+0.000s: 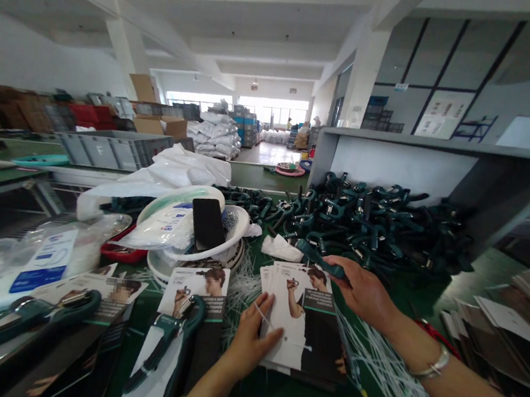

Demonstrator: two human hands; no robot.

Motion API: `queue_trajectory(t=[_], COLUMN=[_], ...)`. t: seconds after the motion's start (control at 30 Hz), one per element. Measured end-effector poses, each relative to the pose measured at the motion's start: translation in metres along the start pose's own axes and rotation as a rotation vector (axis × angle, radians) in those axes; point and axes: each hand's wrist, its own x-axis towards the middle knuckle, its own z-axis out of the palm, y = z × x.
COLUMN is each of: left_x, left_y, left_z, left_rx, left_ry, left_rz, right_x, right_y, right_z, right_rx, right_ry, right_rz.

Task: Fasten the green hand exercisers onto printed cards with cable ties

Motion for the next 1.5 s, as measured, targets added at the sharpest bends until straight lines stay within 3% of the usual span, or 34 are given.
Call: queue_trajectory(t=[0.27,0.4,0.47,0.53,0.6,0.7,0.8,0.9,1.0,1.13,1.2,1.5], left_x=[0.001,0.001,0.007,0.021,0.041,0.073,0.097,0.105,0.099,0.082,0.073,0.054], left_y=[0.001,0.005,0.012,0.022,0.037,0.060,0.074,0.077,0.076,0.072,0.069,0.064], left_z=[-0.004,-0.021,-0.028,-0.031,-0.029,-0.017,0.001,0.015,0.019,0.012,0.009,0.012], left_rx=[-0.092,-0.451,-0.495,-0.341,-0.073,0.326,0.427,0.443,0.438,0.468,0.523,0.690], left_ry=[-0.015,-0.149,-0.095,0.013,0.056,-0.022,-0.089,-0.135,-0.171,-0.189,-0.175,-0.057], left_rz=[-0.031,-0.156,-0.201,-0.179,-0.058,0.088,0.099,0.119,0.162,0.233,0.291,0.459], right_x=[-0.050,-0.067,-0.064,-0.055,-0.041,-0.022,-0.013,-0.013,-0.019,-0.029,-0.032,-0.045], right_y=[-0.023,-0.028,-0.029,-0.033,-0.040,-0.056,-0.068,-0.068,-0.057,-0.039,-0.037,-0.052], right_z=[0.015,0.017,0.014,0.008,0.004,0.006,0.017,0.029,0.038,0.049,0.053,0.059], right_rx=[0.035,0.053,0.066,0.047,-0.017,-0.153,-0.290,-0.344,-0.249,-0.028,0.090,0.372], right_ry=[-0.362,-0.401,-0.354,-0.311,-0.324,-0.408,-0.435,-0.425,-0.399,-0.112,-0.022,0.071], right_rz=[-0.249,-0.254,-0.174,-0.062,0.016,0.027,0.033,0.053,0.075,0.131,0.147,0.470])
